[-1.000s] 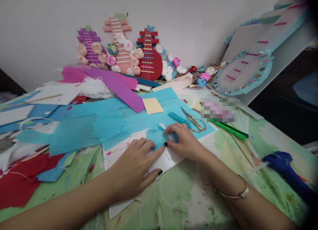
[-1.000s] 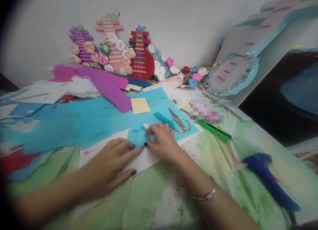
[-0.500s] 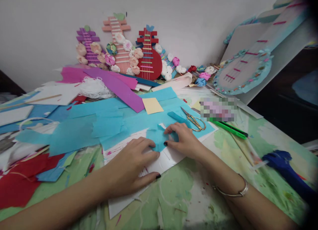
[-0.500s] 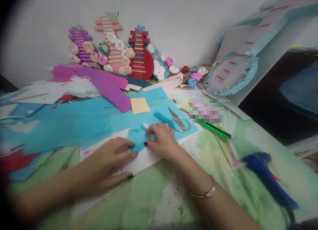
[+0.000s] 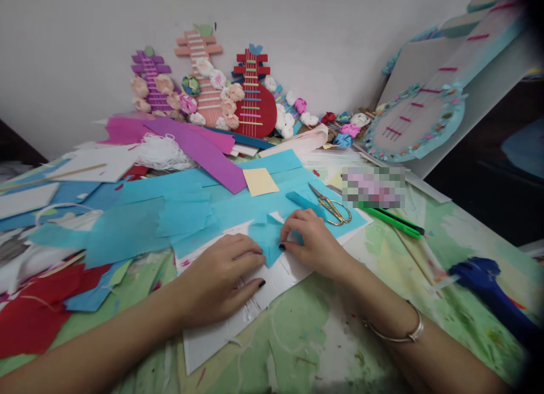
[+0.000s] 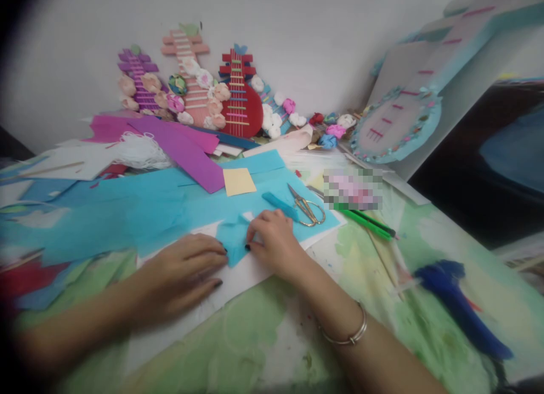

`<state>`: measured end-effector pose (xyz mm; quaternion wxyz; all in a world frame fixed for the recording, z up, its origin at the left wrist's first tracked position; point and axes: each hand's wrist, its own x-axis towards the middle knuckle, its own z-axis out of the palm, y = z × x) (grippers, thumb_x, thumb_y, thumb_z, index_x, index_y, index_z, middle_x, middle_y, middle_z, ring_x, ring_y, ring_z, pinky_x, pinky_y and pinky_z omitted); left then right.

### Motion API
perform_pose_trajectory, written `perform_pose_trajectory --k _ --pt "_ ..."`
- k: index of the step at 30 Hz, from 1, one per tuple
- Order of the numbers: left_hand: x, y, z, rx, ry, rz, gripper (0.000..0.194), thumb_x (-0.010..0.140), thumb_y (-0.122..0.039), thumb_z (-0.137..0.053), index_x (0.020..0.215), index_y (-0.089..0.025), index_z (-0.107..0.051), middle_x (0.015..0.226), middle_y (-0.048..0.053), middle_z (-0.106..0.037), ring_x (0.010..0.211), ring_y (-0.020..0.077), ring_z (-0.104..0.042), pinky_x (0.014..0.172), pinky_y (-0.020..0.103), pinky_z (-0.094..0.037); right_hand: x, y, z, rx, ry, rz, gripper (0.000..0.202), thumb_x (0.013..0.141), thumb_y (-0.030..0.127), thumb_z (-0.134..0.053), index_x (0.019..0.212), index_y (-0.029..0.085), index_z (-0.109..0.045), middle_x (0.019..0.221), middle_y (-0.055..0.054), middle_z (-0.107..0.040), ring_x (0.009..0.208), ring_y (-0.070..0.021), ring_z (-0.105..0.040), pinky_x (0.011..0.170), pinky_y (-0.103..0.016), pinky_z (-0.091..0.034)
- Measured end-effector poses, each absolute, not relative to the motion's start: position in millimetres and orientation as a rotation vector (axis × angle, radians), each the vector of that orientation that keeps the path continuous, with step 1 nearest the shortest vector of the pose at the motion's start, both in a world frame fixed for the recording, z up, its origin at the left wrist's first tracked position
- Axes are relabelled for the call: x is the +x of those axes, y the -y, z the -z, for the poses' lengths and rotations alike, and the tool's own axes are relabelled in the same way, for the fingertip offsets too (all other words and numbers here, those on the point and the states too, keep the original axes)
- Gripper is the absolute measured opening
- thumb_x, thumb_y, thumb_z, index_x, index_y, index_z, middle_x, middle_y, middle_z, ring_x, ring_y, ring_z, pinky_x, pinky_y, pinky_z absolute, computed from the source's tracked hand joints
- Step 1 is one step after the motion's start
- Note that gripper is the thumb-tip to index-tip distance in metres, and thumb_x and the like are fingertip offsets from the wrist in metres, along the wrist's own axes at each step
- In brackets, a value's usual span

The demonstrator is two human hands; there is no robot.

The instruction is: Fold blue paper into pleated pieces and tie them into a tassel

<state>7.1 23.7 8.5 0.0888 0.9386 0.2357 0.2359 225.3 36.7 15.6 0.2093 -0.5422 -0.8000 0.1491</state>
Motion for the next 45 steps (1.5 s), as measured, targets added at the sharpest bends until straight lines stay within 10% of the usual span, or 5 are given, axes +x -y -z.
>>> perform_pose_trajectory --k 45 --pt "1 -42 3 2.819 -0.74 -0.778 0.023 0.089 -0.016 -0.049 0.101 -0.017 -0.068 0.093 0.01 -0.059 0.087 0.0191 -0.054 0.076 0.034 -0.048 228 -29 -14 -0.993 2.49 -0.252 0.023 0.082 0.008 -0.055 0.09 0.018 -0.074 0.09 -0.009 -0.069 0.083 -0.0184 -0.06 0.078 -0.033 -0.045"
